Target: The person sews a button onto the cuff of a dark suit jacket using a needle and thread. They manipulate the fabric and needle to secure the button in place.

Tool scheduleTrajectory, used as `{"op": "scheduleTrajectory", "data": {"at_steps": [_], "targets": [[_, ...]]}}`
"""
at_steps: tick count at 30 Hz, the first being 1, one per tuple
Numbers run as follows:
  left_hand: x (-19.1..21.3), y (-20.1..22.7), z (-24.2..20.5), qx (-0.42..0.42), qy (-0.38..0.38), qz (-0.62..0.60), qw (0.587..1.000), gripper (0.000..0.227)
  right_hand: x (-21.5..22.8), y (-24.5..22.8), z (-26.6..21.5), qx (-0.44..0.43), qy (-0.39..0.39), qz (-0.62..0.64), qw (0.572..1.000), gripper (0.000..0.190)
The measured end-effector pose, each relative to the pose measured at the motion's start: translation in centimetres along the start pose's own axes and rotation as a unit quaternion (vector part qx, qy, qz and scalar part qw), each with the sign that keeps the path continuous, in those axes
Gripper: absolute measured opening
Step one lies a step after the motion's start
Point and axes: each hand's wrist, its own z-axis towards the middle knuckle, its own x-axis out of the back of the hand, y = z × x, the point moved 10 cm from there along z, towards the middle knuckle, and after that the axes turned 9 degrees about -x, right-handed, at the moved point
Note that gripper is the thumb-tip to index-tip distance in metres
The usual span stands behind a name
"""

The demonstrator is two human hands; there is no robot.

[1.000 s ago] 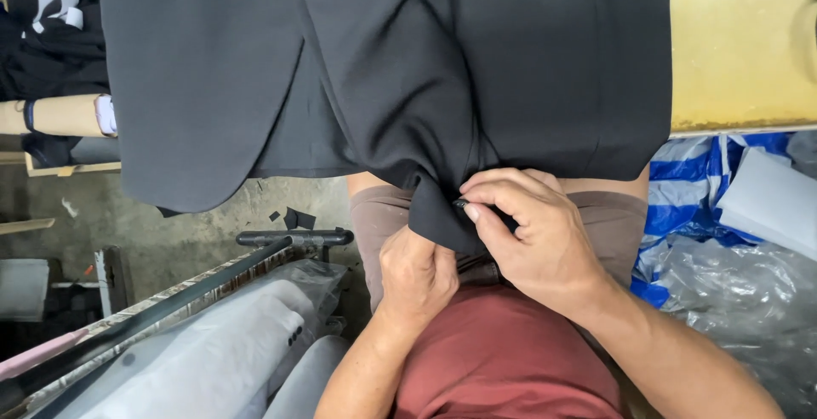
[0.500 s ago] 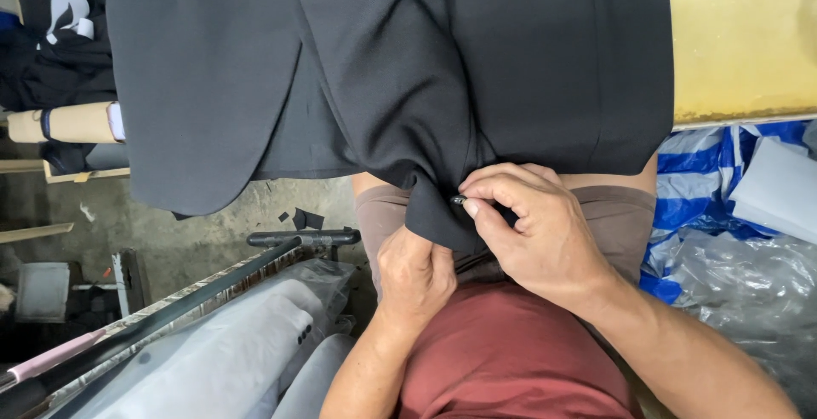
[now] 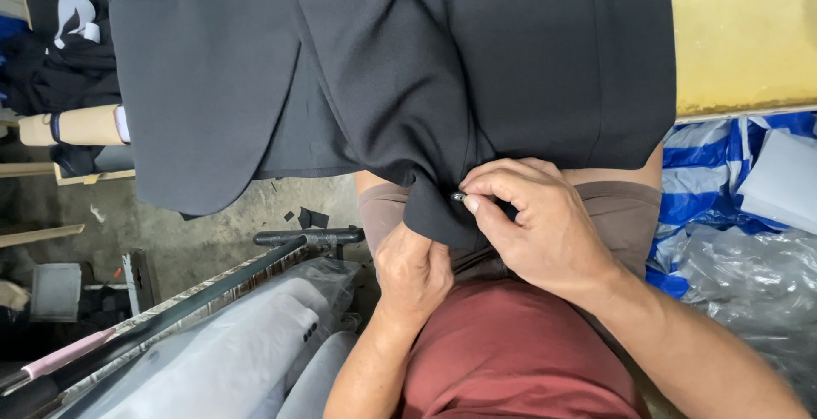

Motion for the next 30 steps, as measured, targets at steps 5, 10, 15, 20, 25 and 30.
{"op": "scheduleTrajectory", "data": {"at_steps": [5, 10, 15, 20, 25, 30], "targets": [[0.1, -0.3, -0.2, -0.003, -0.004, 0.008, 1.000, 0.023, -0.3, 0.4, 0.2, -0.018, -0.018, 0.013, 1.000, 0.013], [-0.1, -0.1, -0.1, 0.012, -0.010, 0.017, 1.000, 0.019, -0.6, 0.5, 0.2, -0.015, -0.024, 0.011, 1.000, 0.014], [-0.1, 0.6, 0.5, 0.025, 0.003, 0.002, 1.000, 0.018, -0.6, 1.1, 0.1, -0.015, -0.022, -0.004, 1.000, 0.012], [-0.1, 0.4, -0.2, 0.028, -0.014, 0.028, 0.999, 0.015, -0.5, 0.9, 0.0, -0.009, -0.018, -0.006, 1.000, 0.012], [0.4, 2.0, 1.4, -0.002, -0.006, 0.053, 0.999, 0.016, -0.5, 0.1, -0.2, 0.003, -0.006, -0.038, 0.999, 0.010], [2.0, 6.3, 4.2, -0.046, -0.031, 0.143, 0.988, 0.013, -0.2, -0.4, -0.6, 0.037, 0.024, -0.064, 0.997, 0.009]]}}
